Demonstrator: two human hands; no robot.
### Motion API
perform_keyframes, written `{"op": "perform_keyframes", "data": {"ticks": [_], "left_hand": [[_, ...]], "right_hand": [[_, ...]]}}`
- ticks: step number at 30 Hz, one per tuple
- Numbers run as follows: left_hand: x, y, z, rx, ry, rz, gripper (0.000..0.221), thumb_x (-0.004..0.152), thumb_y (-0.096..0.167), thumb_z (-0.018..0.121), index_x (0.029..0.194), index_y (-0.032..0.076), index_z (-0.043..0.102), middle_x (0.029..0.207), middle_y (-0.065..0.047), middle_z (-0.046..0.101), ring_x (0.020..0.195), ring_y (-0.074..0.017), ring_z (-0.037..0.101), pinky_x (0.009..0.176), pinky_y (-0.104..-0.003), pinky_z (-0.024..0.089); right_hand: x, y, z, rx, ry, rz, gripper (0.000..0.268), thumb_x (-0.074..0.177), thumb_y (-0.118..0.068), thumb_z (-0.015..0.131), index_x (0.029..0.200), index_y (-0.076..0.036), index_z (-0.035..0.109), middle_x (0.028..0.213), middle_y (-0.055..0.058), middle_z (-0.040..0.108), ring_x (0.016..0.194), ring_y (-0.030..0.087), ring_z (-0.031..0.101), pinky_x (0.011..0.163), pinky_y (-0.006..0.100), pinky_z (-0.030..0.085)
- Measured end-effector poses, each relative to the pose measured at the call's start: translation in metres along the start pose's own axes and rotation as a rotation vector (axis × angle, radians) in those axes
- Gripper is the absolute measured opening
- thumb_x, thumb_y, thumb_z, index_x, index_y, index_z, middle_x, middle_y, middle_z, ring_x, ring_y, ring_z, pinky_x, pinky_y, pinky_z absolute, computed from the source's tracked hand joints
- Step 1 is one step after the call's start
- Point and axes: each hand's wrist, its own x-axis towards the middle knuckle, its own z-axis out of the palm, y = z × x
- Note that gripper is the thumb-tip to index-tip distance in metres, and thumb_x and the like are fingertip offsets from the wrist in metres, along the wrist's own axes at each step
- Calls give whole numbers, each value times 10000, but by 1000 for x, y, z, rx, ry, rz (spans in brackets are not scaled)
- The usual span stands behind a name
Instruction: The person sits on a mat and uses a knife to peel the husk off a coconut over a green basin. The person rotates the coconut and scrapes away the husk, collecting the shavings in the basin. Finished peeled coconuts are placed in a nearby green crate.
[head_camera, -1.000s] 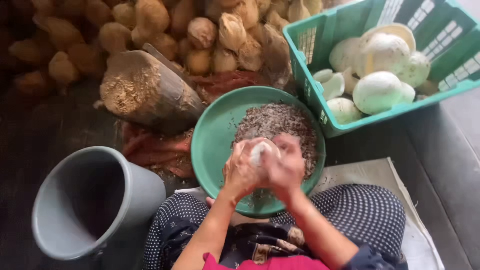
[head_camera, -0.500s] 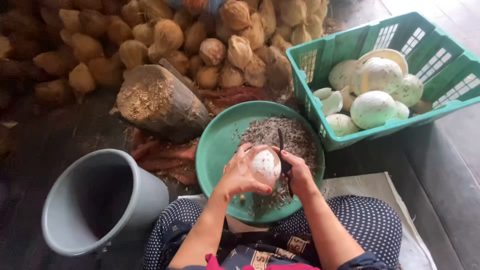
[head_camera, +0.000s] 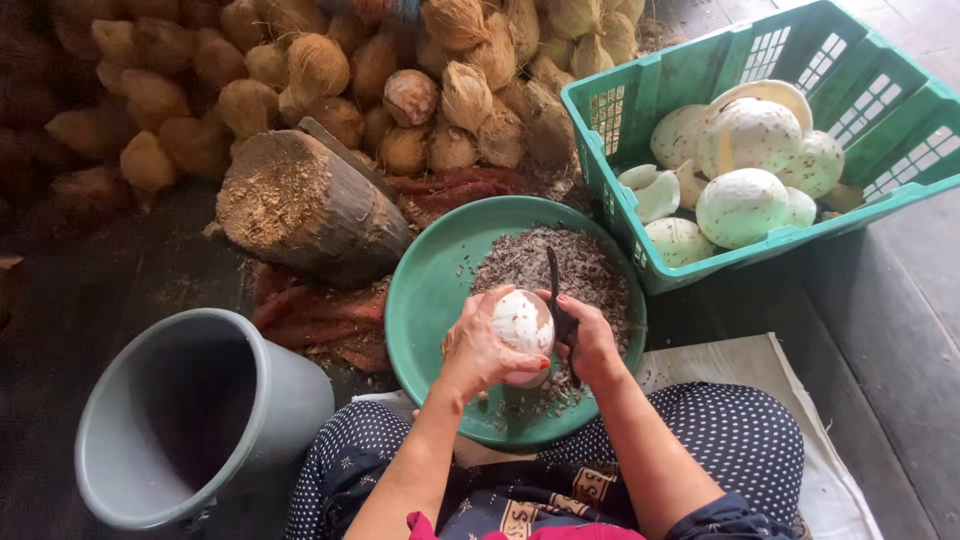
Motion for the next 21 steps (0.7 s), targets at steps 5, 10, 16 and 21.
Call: {"op": "perform_keyframes", "data": {"ticks": [5,10,16,21], "left_hand": [[-4,-5,3,-66,-1,-3,1089,405,561,916,1404,416,506,1365,-54,546,1253,-337,608,1084,-447,472],[-4,-2,-2,-81,-5,-6,1109,401,566,925,1414,398,506,1356,-64,556,1253,-343,611,1100,-449,458],[-6,1,2,-52,-9,-23,1080,417,557,915,1404,431,496,1376,-33,536,1265,-319,603,1100,-442,464],[-5,2,-1,-56,-8,-35,1096,411,567,910,1414,436,487,1395,-31,531,1281,-319,592,1115,-437,453]], "right_hand": [[-5,-2,5,-234,43,-316,334,866,-255,651,1113,-78,791,1042,80,616,751,151,478,468,211,355],[-20,-5,14,-303,15,-374,347,887,-278,631,1156,-126,787,1082,39,594,855,115,487,566,203,403],[-1,5,-2,-196,13,-260,360,882,-296,628,1154,-105,766,950,34,601,664,136,498,399,192,285],[16,20,-14,-170,24,-246,357,862,-262,648,1142,-69,755,837,82,586,587,136,454,376,204,286]]}}
